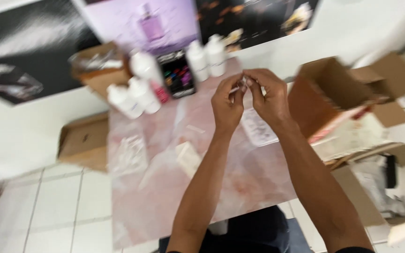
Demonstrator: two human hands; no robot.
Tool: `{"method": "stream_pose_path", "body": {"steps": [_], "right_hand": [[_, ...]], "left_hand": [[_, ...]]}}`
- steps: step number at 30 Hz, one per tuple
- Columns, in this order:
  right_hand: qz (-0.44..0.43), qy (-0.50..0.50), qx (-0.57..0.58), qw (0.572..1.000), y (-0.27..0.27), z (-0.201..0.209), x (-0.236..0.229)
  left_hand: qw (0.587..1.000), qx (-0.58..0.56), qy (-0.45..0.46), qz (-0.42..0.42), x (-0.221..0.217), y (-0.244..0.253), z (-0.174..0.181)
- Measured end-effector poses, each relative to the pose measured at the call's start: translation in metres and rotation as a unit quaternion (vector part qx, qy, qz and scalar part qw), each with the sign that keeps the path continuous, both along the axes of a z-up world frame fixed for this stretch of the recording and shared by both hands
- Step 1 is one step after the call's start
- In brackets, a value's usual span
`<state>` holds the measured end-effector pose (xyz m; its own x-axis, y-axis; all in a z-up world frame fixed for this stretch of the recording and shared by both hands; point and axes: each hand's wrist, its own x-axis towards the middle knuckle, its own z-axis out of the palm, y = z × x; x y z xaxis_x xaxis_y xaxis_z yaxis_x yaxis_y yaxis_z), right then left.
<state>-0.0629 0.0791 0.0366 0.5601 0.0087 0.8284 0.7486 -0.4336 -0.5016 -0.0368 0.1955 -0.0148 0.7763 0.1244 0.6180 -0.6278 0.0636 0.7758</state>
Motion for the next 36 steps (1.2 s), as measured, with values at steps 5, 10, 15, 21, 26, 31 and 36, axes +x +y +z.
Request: {"method": "stream_pose_path", "body": {"steps": [5,10,15,21,26,31,36], "right_hand": [[0.059,0.073,0.028,0.995,0.083,-0.093,0.002],[0.099,0.173,0.050,0.979,0.151,-0.176,-0.001],[0.133,0.295,0.115,0.939,0.192,-0.209,0.000],[0.111,0.269,0.061,0.955,0.209,-0.210,0.006],[0.078,0.255,0.038,0.963,0.202,-0.236,0.014],[0.072,0.263,0.046,0.961,0.207,-0.226,0.017],[0.083,0.286,0.077,0.951,0.204,-0.224,0.015]], "left_hand": [[0.992,0.005,0.073,0.100,-0.028,0.079,-0.080],[0.977,0.000,0.138,0.165,-0.044,0.143,-0.161],[0.968,0.014,0.168,0.187,-0.047,0.189,-0.190],[0.961,-0.015,0.204,0.186,-0.031,0.220,-0.186],[0.948,-0.032,0.252,0.191,-0.020,0.229,-0.210],[0.943,-0.044,0.275,0.183,-0.019,0.226,-0.196],[0.944,-0.047,0.281,0.167,-0.016,0.222,-0.185]]}}
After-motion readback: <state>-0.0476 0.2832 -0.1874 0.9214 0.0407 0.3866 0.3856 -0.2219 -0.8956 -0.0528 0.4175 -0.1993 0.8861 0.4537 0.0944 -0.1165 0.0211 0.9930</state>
